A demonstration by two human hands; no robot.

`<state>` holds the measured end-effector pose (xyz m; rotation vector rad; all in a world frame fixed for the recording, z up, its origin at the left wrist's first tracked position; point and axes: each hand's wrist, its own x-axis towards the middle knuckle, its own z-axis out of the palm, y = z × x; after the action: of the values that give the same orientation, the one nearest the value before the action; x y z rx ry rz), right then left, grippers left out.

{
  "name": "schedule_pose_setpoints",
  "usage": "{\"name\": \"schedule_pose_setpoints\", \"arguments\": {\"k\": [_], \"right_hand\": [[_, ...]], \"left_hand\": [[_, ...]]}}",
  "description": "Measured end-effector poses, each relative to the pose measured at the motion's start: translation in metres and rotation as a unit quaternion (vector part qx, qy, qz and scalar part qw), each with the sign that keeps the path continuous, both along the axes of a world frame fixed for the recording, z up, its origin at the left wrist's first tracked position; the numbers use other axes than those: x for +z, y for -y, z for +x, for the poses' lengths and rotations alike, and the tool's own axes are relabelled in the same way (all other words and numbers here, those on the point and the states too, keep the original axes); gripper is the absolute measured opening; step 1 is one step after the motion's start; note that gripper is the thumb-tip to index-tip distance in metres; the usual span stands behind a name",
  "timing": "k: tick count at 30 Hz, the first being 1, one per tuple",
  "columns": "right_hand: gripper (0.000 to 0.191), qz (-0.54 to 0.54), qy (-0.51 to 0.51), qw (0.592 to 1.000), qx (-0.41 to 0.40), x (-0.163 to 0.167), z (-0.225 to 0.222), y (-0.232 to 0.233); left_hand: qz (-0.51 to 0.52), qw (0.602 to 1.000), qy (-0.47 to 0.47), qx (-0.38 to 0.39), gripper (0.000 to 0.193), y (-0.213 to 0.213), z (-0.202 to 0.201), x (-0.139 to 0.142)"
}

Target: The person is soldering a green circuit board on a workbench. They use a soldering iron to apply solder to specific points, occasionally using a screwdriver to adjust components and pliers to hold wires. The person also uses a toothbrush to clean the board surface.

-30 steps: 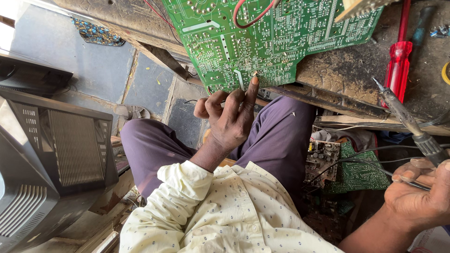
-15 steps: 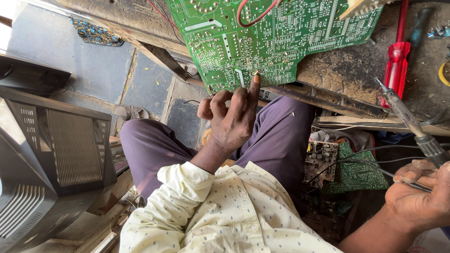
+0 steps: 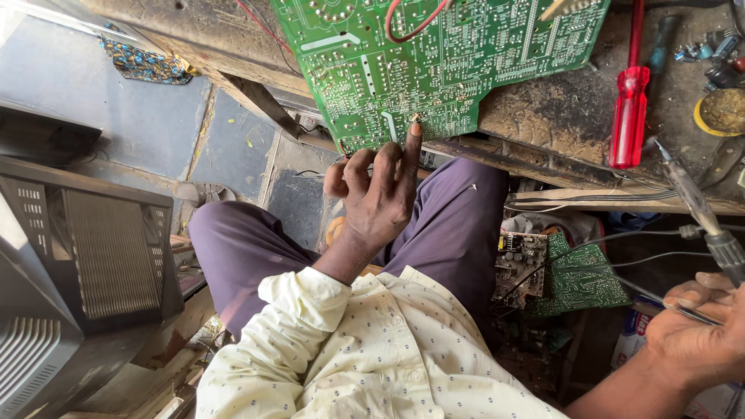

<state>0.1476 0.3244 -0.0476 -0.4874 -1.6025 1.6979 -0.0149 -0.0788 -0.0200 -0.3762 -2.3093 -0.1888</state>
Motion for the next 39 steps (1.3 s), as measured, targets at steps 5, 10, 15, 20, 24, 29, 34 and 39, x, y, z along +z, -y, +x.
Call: {"name": "schedule_pose_setpoints", "arguments": {"k": [5, 10, 15, 20, 24, 29, 34, 39], "right_hand": [[0.035, 0.029, 0.018, 0.999, -0.027, -0.003, 0.018, -0.008], [0.03, 0.055, 0.022, 0.998, -0.028, -0.007, 0.032, -0.031], [0.035, 0.03, 0.004, 0.999, -0.013, -0.014, 0.05, -0.059], [0.032, -0.025, 0.0, 1.0, -0.009, -0.012, 0.071, -0.104], [0.035, 0.009, 0.018, 1.0, -0.021, -0.011, 0.087, -0.146], [0.039, 0.021, 0.01, 1.0, -0.01, -0.001, 0.102, -0.174], [0.034, -0.009, 0.037, 0.999, -0.025, 0.046, 0.01, -0.189], [0.037, 0.009, 0.042, 0.999, -0.017, 0.07, -0.026, -0.196]], "left_hand": [[0.005, 1.0, 0.0, -0.005, 0.05, -0.009, 0.015, -0.015], [0.023, 1.0, 0.001, -0.013, 0.053, -0.031, 0.028, -0.019], [0.092, 0.995, -0.009, -0.031, 0.051, -0.057, 0.046, -0.022], [0.177, 0.983, -0.029, -0.039, 0.044, -0.099, 0.055, -0.018], [0.147, 0.988, -0.03, -0.034, 0.039, -0.145, 0.066, -0.002], [0.171, 0.984, -0.022, -0.04, 0.039, -0.187, 0.082, 0.019], [0.217, 0.974, -0.002, -0.058, 0.037, -0.206, -0.018, 0.068], [0.224, 0.972, -0.023, -0.061, 0.035, -0.217, -0.05, 0.088]]}}
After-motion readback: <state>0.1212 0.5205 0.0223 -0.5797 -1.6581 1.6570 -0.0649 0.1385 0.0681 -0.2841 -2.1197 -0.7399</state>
